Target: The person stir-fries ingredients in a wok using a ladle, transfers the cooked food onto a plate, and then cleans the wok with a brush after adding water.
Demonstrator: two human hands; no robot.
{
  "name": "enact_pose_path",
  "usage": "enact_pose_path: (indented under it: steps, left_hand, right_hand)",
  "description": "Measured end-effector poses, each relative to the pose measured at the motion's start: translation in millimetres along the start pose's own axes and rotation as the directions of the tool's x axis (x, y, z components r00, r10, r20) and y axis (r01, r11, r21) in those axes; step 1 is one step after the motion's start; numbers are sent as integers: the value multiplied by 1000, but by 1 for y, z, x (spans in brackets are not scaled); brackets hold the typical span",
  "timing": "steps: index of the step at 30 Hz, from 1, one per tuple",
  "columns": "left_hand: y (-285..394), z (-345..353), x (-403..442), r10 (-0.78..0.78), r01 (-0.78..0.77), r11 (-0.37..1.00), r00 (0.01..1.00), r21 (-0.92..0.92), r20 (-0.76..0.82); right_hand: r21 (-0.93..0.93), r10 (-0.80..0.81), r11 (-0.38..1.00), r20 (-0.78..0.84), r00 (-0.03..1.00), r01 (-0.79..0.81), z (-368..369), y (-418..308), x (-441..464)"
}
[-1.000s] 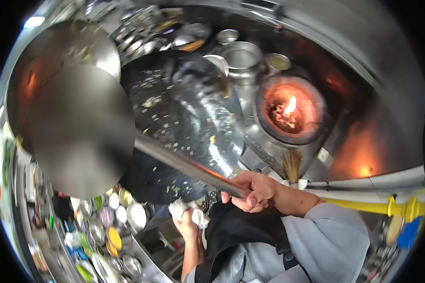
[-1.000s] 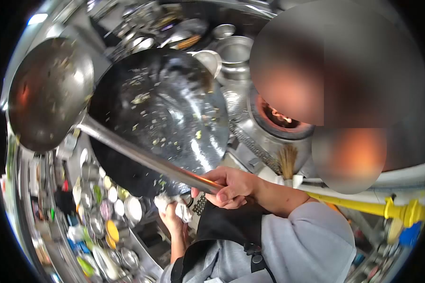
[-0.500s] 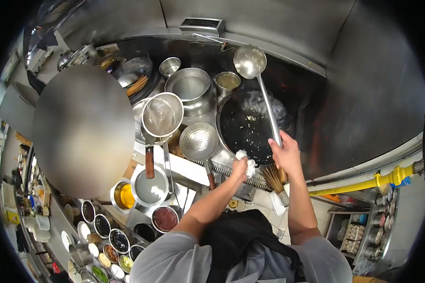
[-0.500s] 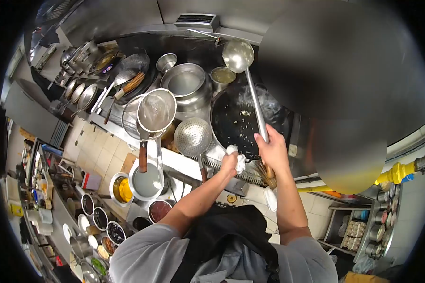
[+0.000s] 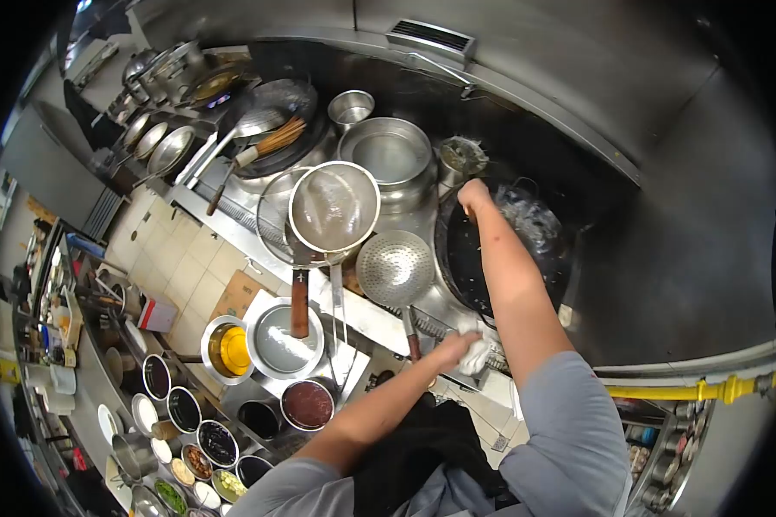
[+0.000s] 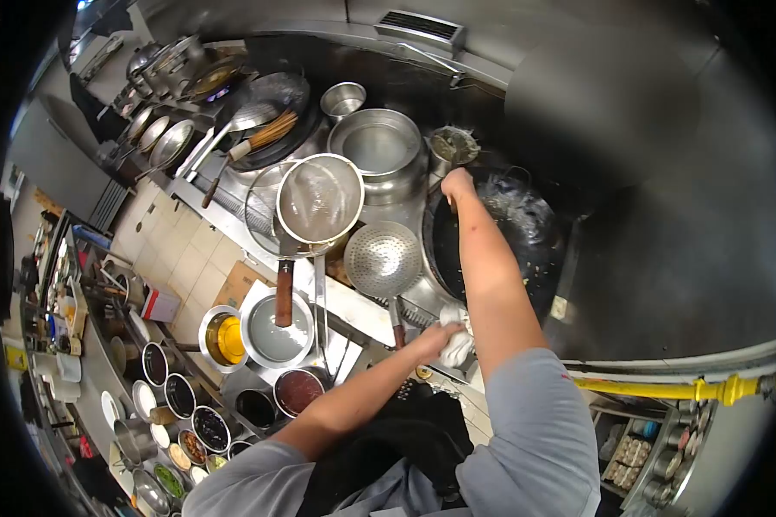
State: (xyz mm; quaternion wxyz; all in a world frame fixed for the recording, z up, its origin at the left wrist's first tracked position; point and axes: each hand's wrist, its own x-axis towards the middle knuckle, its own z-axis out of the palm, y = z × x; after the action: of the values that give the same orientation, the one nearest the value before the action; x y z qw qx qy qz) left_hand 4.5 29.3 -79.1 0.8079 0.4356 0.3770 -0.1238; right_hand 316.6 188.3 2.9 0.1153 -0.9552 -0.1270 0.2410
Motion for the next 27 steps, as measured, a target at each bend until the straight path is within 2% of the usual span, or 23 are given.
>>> enact_pose_path:
  steps: [1,2,3,4,5,6,7,8,9,10,11,13,14,15,16,17,18,19,20,21,23,25,27]
  left_hand:
    - [-41,-26,25,35,3,983,979,-186,199]
    - [-39,-40,-5,11,39,973,977,-228,215]
    - [-34,-58,-41,-13,77,961,972,-267,234]
    - [-45,-75,-56,8,44,952,985,-302,170]
    - [-55,-89,-67,38,0,945,993,-328,109]
    - [-65,-101,-74,96,-76,934,995,-350,40]
    - [-72,-114,-79,89,-82,941,996,-329,4]
    - [-73,-123,-84,99,-103,943,995,-317,-28]
    - [-72,-132,-91,109,-122,945,992,-303,-59]
    - [-66,-139,-96,145,-156,948,988,-276,-59]
    - [-73,-151,-88,182,-192,955,981,-227,-64]
    - [-55,-157,-96,295,-310,947,943,-85,-158]
    - [-44,-159,-102,380,-390,921,904,-15,-198]
    - [-34,-162,-106,443,-435,896,862,90,-245]
    - [-38,-168,-101,540,-501,842,790,202,-290]
    - [-40,-175,-96,635,-552,771,704,319,-317]
    - [-35,-176,-105,640,-554,767,699,324,-319]
    - [-26,-175,-120,667,-526,739,659,422,-347]
    - [-17,-174,-133,695,-487,706,618,514,-367]
    - [-13,-175,-139,702,-493,698,615,519,-360]
    - [-7,-176,-154,728,-525,679,570,512,-382]
    - [-8,-179,-161,690,-471,712,606,521,-395]
    - [-32,-197,-145,740,-482,651,575,587,-348]
  right_hand:
    - [20,-56,998,37,998,55,4,-8,23]
    - [129,-119,986,98,988,105,4,-11,48]
    - [409,-159,910,177,971,74,4,-9,69]
    - [686,-216,728,220,951,6,7,-4,86]
    - [856,-300,517,205,932,-22,9,4,103]
    - [925,-419,374,98,903,73,18,13,127]
    - [744,-102,606,424,900,-282,-12,4,86]
    - [783,-142,602,296,945,-155,-17,3,54]
    - [841,-129,306,501,856,-446,-17,8,74]
    - [837,-230,32,538,811,-547,-24,14,70]
    - [742,-337,-231,545,767,-629,-31,21,65]
    - [797,-409,-148,490,770,-586,-27,27,92]
    - [795,-229,567,401,887,-214,-26,20,90]
    - [204,-198,966,185,963,160,-22,14,87]
    - [-392,-227,878,161,960,273,-36,-7,37]
    - [-390,-235,877,162,958,281,-26,-10,10]
    - [-272,-308,923,-93,947,274,-17,-8,-13]
    - [-146,-327,945,-352,877,294,-10,-4,-30]
    - [-33,-277,954,-484,830,299,3,0,-37]
    - [184,-150,956,-357,922,227,-6,-13,-79]
    - [246,-184,922,-406,895,301,5,-21,-97]
    - [108,-364,878,-484,796,467,38,-18,-51]
    - [268,-312,878,-311,898,398,40,-38,-63]
